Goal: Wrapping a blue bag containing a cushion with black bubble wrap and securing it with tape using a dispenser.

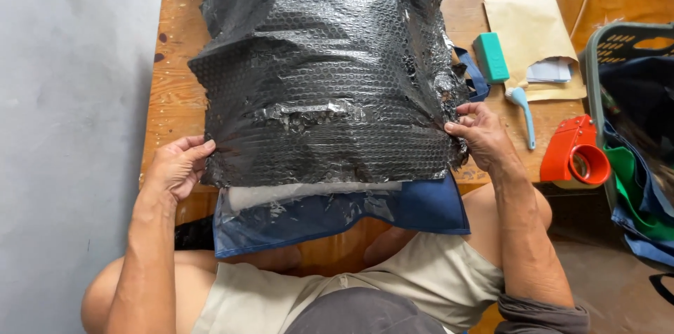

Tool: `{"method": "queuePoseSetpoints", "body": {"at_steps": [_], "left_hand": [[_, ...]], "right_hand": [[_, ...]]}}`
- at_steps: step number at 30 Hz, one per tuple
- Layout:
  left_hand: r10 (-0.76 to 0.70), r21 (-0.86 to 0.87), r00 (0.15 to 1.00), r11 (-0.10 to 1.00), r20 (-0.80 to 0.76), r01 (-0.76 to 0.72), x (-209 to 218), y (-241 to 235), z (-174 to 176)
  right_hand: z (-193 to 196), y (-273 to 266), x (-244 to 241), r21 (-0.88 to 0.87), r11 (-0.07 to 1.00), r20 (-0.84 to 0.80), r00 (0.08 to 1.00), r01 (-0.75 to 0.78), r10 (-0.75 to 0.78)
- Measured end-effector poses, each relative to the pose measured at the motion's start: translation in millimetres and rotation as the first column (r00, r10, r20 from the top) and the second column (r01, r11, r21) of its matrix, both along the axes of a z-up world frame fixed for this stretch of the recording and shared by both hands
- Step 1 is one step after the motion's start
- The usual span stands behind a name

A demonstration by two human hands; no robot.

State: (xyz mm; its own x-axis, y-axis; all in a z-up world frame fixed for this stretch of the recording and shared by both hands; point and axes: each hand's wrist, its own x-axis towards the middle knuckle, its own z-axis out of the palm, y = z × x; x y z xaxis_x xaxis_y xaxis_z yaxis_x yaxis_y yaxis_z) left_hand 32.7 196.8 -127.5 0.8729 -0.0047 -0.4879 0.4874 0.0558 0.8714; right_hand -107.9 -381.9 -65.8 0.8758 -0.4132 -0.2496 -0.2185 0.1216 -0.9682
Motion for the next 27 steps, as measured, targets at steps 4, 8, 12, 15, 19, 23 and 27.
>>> {"method": "queuePoseSetpoints", "body": {"at_steps": [4, 8, 12, 15, 19, 23, 27], "left_hand": [[-0.002, 0.027, 0.998, 1.0, -0.07, 0.004, 3, 7, -18], [-0.069, 0.041, 0.987, 0.996, -0.143, 0.076, 5, -5, -18], [-0.151, 0.082, 0.97, 0.982, -0.188, 0.168, 3, -24, 48], [-0.103, 0.138, 0.981, 0.982, -0.166, 0.126, 20, -32, 68], [0.026, -0.178, 1.0, 0.984, 0.009, -0.024, 34, -61, 90], [0.061, -0.226, 0.994, 0.973, 0.09, -0.039, 40, -95, 50], [0.158, -0.328, 0.987, 0.934, 0.031, -0.139, 47, -98, 36]], "right_hand": [[-2, 1, 5, -0.036, 0.999, -0.016, 1.0, -0.026, 0.025], [-22, -10, 9, -0.068, 0.997, -0.017, 0.999, -0.042, 0.041], [21, 14, 15, -0.158, 0.981, -0.365, 0.93, -0.108, 0.044], [9, 5, 16, -0.108, 0.989, -0.259, 0.964, -0.098, 0.067], [3, 3, 17, -0.087, 0.992, -0.251, 0.966, -0.087, 0.063], [4, 6, 16, -0.092, 0.99, -0.255, 0.964, -0.108, 0.082], [16, 13, 17, -0.12, 0.986, -0.293, 0.953, -0.113, 0.074]]}}
